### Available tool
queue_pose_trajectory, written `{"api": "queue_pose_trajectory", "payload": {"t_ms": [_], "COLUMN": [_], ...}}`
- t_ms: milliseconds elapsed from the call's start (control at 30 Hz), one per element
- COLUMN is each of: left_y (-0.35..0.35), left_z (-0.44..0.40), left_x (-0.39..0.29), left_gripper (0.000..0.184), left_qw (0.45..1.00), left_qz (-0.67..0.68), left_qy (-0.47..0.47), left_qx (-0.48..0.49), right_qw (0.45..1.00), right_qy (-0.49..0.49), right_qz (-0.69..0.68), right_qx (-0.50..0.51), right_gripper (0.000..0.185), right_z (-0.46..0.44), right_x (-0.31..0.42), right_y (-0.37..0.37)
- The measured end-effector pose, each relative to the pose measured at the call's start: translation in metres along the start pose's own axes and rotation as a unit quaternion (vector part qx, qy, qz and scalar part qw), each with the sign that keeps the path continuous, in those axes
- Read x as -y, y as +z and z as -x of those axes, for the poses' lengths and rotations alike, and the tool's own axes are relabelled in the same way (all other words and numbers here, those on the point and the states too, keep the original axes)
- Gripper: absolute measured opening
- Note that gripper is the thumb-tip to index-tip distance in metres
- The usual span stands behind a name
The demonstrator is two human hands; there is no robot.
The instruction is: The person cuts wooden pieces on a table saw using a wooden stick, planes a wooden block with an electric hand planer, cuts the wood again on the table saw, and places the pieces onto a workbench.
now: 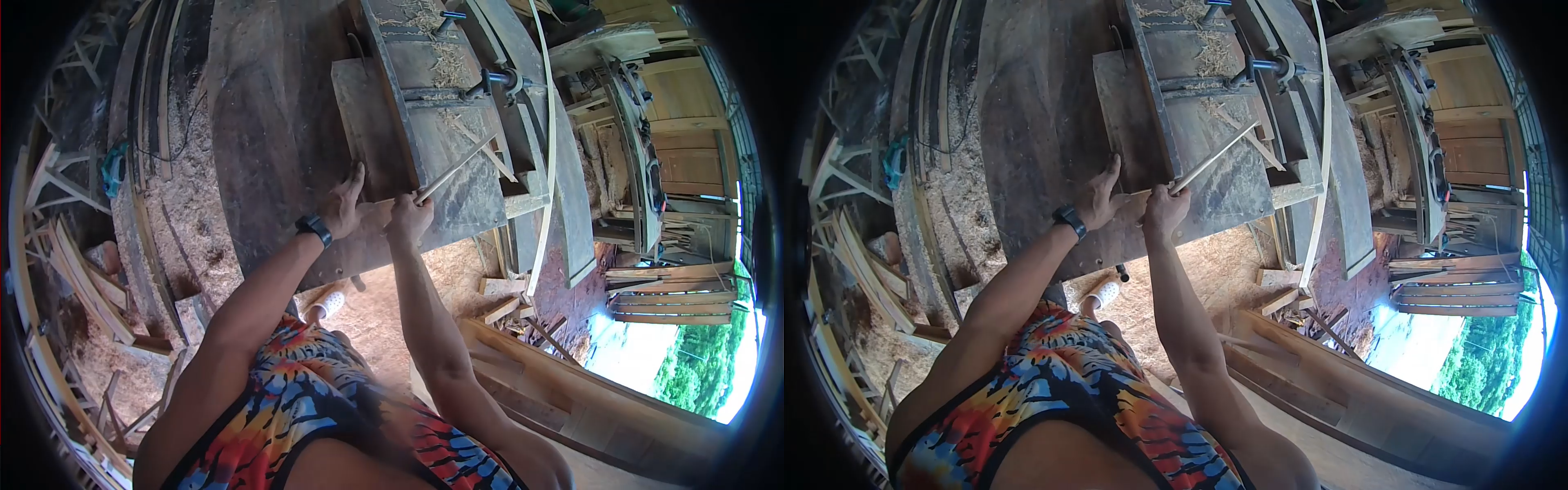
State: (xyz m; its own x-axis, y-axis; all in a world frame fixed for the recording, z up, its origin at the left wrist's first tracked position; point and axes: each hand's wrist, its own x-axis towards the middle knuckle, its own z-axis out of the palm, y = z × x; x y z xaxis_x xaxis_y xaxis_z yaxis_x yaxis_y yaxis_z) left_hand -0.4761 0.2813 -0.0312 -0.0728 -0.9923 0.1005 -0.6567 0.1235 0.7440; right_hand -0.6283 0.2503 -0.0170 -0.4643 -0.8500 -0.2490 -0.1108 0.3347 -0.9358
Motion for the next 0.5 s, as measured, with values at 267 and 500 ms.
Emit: {"api": "queue_pose_trajectory", "payload": {"t_ms": [267,500], "left_y": [0.005,-0.001], "left_z": [-0.008,-0.026], "left_x": [0.025,0.034], "left_gripper": [0.082,0.088], "left_qw": [0.989,0.982], "left_qz": [-0.138,-0.182], "left_qy": [0.048,0.039], "left_qx": [0.018,0.022], "right_qw": [0.999,0.968], "right_qy": [0.02,-0.061], "right_qz": [-0.045,-0.125], "right_qx": [0.017,0.207], "right_gripper": [0.027,0.043], "right_z": [0.001,-0.005], "right_x": [0.018,0.027], "right_y": [0.007,-0.084]}}
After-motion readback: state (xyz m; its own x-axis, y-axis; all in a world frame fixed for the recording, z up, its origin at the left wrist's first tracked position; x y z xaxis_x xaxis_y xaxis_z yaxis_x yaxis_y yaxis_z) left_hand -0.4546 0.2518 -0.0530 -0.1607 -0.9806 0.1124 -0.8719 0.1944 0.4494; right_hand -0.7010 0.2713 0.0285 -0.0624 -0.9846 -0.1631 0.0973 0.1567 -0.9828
